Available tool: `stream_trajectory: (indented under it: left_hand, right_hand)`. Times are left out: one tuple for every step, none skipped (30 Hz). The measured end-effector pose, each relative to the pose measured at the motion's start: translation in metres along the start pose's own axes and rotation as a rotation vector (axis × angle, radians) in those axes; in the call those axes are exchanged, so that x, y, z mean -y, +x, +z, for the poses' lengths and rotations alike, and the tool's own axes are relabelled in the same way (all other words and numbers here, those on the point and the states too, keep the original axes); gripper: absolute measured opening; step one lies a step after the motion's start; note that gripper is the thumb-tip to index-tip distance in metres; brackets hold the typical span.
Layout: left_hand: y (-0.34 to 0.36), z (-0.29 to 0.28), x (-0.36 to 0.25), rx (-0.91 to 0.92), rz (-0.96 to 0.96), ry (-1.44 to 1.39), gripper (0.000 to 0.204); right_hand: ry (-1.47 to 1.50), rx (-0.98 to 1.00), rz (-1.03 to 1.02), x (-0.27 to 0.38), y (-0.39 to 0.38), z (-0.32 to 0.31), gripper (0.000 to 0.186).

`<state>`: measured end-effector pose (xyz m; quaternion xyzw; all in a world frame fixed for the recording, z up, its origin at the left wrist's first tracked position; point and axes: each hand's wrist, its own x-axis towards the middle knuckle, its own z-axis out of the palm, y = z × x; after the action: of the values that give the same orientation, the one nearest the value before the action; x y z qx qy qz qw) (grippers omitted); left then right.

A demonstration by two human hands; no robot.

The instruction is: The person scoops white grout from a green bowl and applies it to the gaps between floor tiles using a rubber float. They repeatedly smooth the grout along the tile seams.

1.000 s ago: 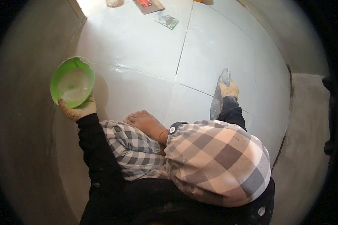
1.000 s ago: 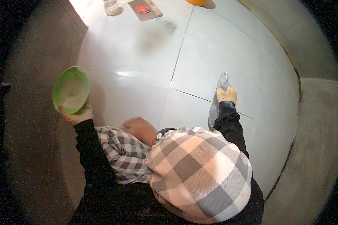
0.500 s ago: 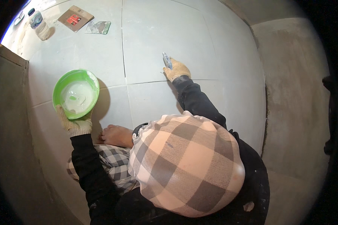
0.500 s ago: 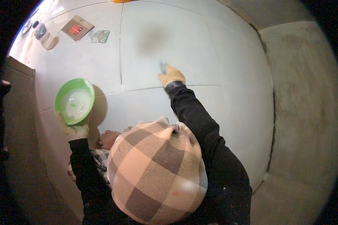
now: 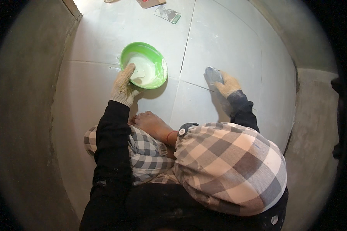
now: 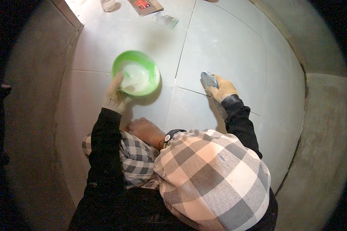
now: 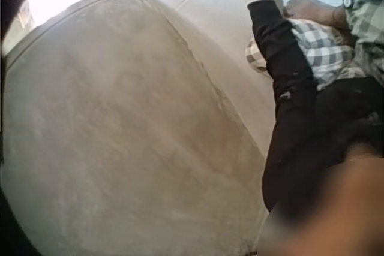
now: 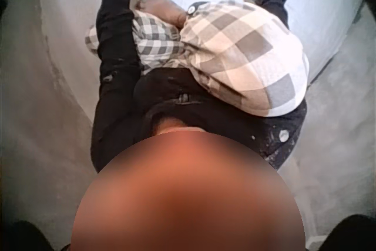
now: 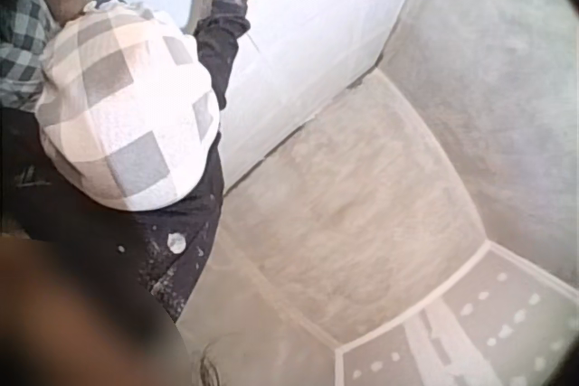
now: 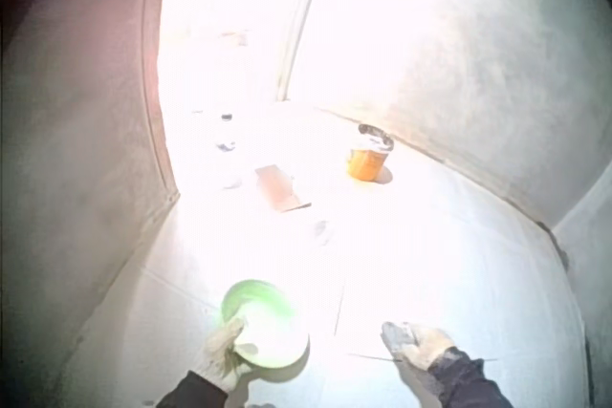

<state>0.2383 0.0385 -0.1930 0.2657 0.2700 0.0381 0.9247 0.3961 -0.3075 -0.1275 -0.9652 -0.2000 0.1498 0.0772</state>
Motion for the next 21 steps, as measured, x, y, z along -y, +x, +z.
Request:
stream_trajectory:
  left_hand:
    - [-0.001, 0.002, 0.000, 0.011, -0.004, -0.024, 0.049]
    - [-0.001, 0.003, 0.000, 0.025, -0.004, -0.052, 0.049]
    - [-0.001, 0.004, -0.001, 0.070, 0.000, -0.081, 0.049]
    - [-0.002, 0.004, -0.001, 0.051, -0.004, -0.053, 0.053]
    - [-0.002, 0.003, -0.001, 0.061, -0.007, -0.029, 0.057]
    - [-0.002, 0.002, -0.001, 0.047, -0.004, -0.003, 0.062]
    - [-0.001, 0.000, 0.000, 0.039, -0.007, 0.035, 0.061]
    - [0.000, 0.000, 0.001, 0.008, -0.005, 0.075, 0.061]
    - [0.002, -0.001, 0.001, -0.015, -0.008, 0.112, 0.061]
    - [0.003, 0.000, 0.001, 0.002, 0.018, 0.129, 0.058]
    - [0.004, 0.001, 0.001, 0.024, 0.041, 0.142, 0.056]
    - [0.005, 0.003, 0.001, 0.033, 0.061, 0.166, 0.055]
    - [0.004, 0.005, 0.001, 0.020, 0.089, 0.206, 0.055]
    - [0.002, 0.007, 0.001, -0.007, 0.115, 0.254, 0.056]
    - [0.001, 0.010, 0.000, -0.056, 0.139, 0.301, 0.056]
    - [0.000, 0.013, 0.000, -0.066, 0.141, 0.309, 0.057]
    - [-0.002, 0.016, 0.000, -0.097, 0.142, 0.316, 0.058]
    - [-0.003, 0.017, -0.001, -0.095, 0.155, 0.327, 0.058]
    - [-0.004, 0.017, -0.001, -0.116, 0.150, 0.367, 0.059]
    - [-0.003, 0.017, -0.001, -0.104, 0.155, 0.408, 0.060]
    - [-0.002, 0.015, -0.002, -0.102, 0.174, 0.445, 0.060]
  right_hand:
    - [-0.003, 0.039, 0.040, 0.009, 0.001, 0.002, 0.053]
    - [0.017, 0.078, 0.050, 0.018, 0.002, 0.004, 0.055]
    - [0.057, 0.098, 0.030, 0.026, 0.003, 0.006, 0.056]
    - [-0.007, 0.125, -0.008, 0.034, 0.004, 0.007, 0.055]
    - [-0.035, 0.151, -0.037, 0.041, 0.006, 0.006, 0.054]
    - [-0.054, 0.163, -0.085, 0.049, 0.007, 0.004, 0.053]
    - [-0.071, 0.173, -0.132, 0.056, 0.009, 0.001, 0.052]
    - [-0.104, 0.132, -0.246, 0.064, 0.012, -0.004, 0.051]
    - [-0.134, 0.090, -0.357, 0.072, 0.016, -0.009, 0.050]
    - [-0.175, 0.074, -0.430, 0.082, 0.019, -0.015, 0.048]
    - [-0.213, 0.061, -0.520, 0.092, 0.024, -0.021, 0.047]
    - [-0.263, 0.073, -0.571, 0.103, 0.029, -0.027, 0.045]
    - [-0.290, 0.057, -0.664, 0.115, 0.035, -0.030, 0.044]
    - [-0.390, 0.101, -0.646, 0.128, 0.043, -0.030, 0.044]
    - [-0.466, 0.119, -0.670, 0.141, 0.052, -0.029, 0.044]
    - [-0.541, 0.117, -0.706, 0.152, 0.057, -0.026, 0.044]
    - [-0.575, 0.152, -0.705, 0.161, 0.059, -0.022, 0.044]
    - [-0.605, 0.165, -0.715, 0.168, 0.062, -0.017, 0.044]
    - [-0.636, 0.179, -0.728, 0.173, 0.064, -0.012, 0.044]
    - [-0.645, 0.167, -0.739, 0.177, 0.064, -0.007, 0.044]
    - [-0.655, 0.181, -0.716, 0.179, 0.064, -0.003, 0.043]
